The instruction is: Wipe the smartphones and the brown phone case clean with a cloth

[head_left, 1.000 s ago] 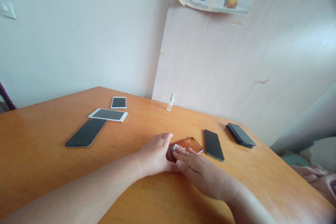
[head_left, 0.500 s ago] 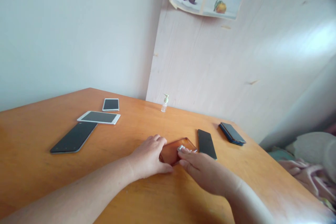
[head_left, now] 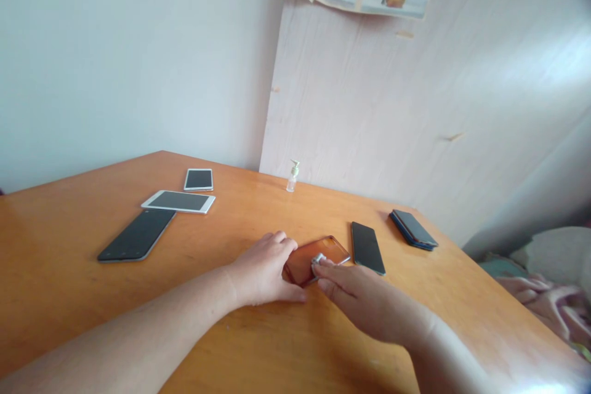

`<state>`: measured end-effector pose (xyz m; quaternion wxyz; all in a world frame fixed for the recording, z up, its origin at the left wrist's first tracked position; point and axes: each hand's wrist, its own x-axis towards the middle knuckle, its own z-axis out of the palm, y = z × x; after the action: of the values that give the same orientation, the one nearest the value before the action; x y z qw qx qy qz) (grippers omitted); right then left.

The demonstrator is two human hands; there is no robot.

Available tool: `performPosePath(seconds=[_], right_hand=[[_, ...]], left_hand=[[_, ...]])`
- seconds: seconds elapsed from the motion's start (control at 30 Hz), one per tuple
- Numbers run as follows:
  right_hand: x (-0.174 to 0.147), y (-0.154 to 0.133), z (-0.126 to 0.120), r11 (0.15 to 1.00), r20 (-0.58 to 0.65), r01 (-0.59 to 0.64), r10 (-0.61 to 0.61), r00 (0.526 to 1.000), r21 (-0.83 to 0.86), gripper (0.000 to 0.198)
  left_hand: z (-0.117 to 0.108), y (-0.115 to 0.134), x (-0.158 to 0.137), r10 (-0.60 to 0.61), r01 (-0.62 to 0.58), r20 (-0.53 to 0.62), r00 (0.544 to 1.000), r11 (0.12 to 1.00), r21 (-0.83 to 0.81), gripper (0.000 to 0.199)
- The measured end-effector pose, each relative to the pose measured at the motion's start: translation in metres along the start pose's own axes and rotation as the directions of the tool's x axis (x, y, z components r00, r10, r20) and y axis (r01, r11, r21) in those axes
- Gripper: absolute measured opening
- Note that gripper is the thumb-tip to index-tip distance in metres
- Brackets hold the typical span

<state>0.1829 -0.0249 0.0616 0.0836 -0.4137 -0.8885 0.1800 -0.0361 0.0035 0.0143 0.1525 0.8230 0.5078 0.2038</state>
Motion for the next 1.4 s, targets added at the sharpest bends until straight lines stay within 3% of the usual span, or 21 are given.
performPosePath(seconds=[0.1, 0.3, 0.5, 0.7, 0.87, 1.07, 1.27, 1.4], right_hand=[[0.002, 0.001, 0.001, 0.999, -0.029, -0.045, 0.045, 0.999, -0.006, 0.037], [0.001, -0.012, 0.008, 0.997, 0.066, 0.074, -0.076, 0.995, 0.023, 0.043], [0.008, 0.003, 0.012, 0.983, -0.023, -0.072, 0.069, 0.997, -0.168, 0.043], [0.011, 0.000, 0.017, 0.991, 0.057, 0.073, -0.066, 0.996, -0.116, 0.045], [0.018, 0.020, 0.019, 0.957, -0.041, -0.156, 0.151, 0.988, -0.246, 0.046], [0.018, 0.012, 0.023, 0.995, 0.096, 0.015, -0.005, 0.995, -0.101, 0.051], [0.021, 0.026, 0.028, 0.950, -0.054, -0.209, 0.202, 0.978, -0.232, 0.049], [0.023, 0.015, 0.030, 0.990, 0.042, -0.027, 0.033, 0.999, -0.138, 0.051]], left_hand=[[0.000, 0.001, -0.001, 0.000, 0.000, 0.001, 1.000, 1.000, 0.005, 0.058], [0.005, 0.000, 0.000, 0.034, -0.034, -0.041, 0.999, 0.999, 0.010, 0.048], [0.004, 0.001, 0.000, 0.025, -0.025, -0.061, 0.998, 1.000, 0.007, 0.056], [0.003, 0.003, 0.000, 0.028, -0.027, -0.035, 0.999, 1.000, 0.010, 0.050], [0.002, 0.004, 0.000, 0.013, -0.013, -0.034, 0.999, 1.000, 0.011, 0.057], [0.004, 0.002, 0.001, 0.029, -0.028, -0.048, 0.998, 1.000, 0.002, 0.054], [0.004, 0.002, 0.000, 0.001, -0.001, -0.043, 0.999, 1.000, 0.005, 0.068], [0.006, 0.001, 0.000, 0.019, -0.020, -0.048, 0.999, 1.000, -0.014, 0.068]])
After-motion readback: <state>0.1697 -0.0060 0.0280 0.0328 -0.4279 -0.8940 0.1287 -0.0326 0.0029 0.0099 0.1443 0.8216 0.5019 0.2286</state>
